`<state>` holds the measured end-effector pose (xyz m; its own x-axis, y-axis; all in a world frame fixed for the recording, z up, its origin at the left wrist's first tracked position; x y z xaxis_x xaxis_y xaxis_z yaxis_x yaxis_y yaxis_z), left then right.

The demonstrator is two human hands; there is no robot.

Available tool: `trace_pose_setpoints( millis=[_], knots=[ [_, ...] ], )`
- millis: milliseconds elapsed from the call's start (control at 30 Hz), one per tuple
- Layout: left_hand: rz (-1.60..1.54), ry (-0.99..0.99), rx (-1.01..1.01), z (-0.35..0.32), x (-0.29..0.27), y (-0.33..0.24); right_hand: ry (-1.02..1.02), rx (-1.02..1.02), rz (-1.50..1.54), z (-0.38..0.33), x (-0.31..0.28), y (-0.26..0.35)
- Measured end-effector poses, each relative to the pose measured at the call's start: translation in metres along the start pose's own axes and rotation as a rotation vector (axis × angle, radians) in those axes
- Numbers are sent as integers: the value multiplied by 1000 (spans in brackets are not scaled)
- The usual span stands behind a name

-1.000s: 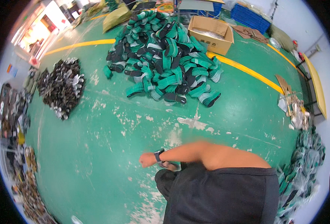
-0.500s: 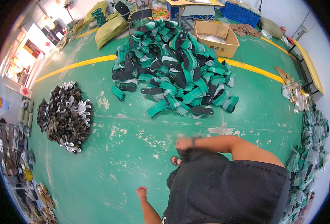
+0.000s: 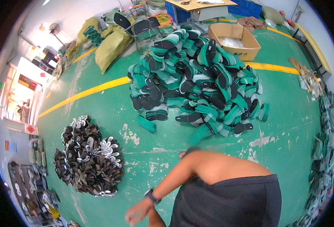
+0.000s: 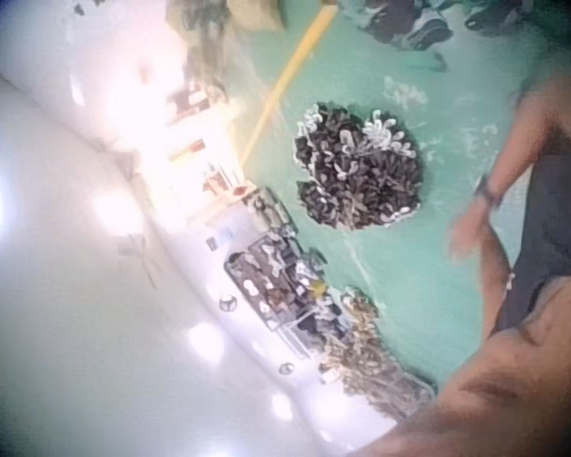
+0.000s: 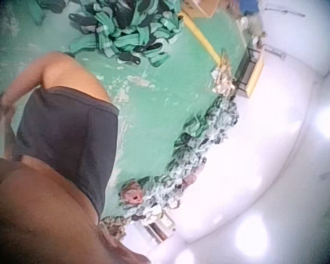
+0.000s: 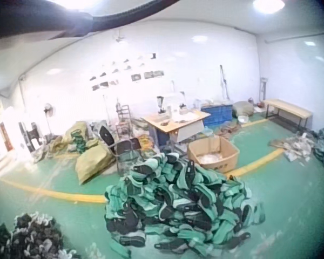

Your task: The person picks up pairs of shoe insoles from the floor and places them into a large plastic bag, then secures another stack of insoles with a rubber band.

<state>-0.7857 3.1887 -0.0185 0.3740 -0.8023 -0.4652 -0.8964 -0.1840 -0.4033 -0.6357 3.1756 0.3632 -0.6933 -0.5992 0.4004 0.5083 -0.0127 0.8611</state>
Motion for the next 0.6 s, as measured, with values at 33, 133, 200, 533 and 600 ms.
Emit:
trace_pose_setpoints(
  millis=[33, 133, 200, 533, 600],
  knots=[
    [-7, 17, 1, 17, -5, -21, 102, -40, 54, 26, 13, 45],
    [-70, -17, 43, 70, -68, -88, 339, -220, 16, 94, 10, 118],
    [-107, -37, 77, 111, -115, -129, 405, -281, 4, 142, -16, 136],
    [-70, 85, 475, 356, -304, -403, 377, -341, -51, 398, -243, 145],
    [29, 32, 606, 380, -365, -455, 361, -335, -54, 445, -291, 159]
  ],
)
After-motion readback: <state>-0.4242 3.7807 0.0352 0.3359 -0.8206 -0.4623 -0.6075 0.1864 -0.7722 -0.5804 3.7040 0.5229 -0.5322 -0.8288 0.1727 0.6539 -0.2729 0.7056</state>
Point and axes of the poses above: each hand's wrist, its own z-axis towards the middle knuckle, its own x-axis out of the palm, y = z × x, the point moved 9 cm from there along z, towards the middle knuckle, and after that the axes turned 3 degrees about -y, right-handed, at the moved point
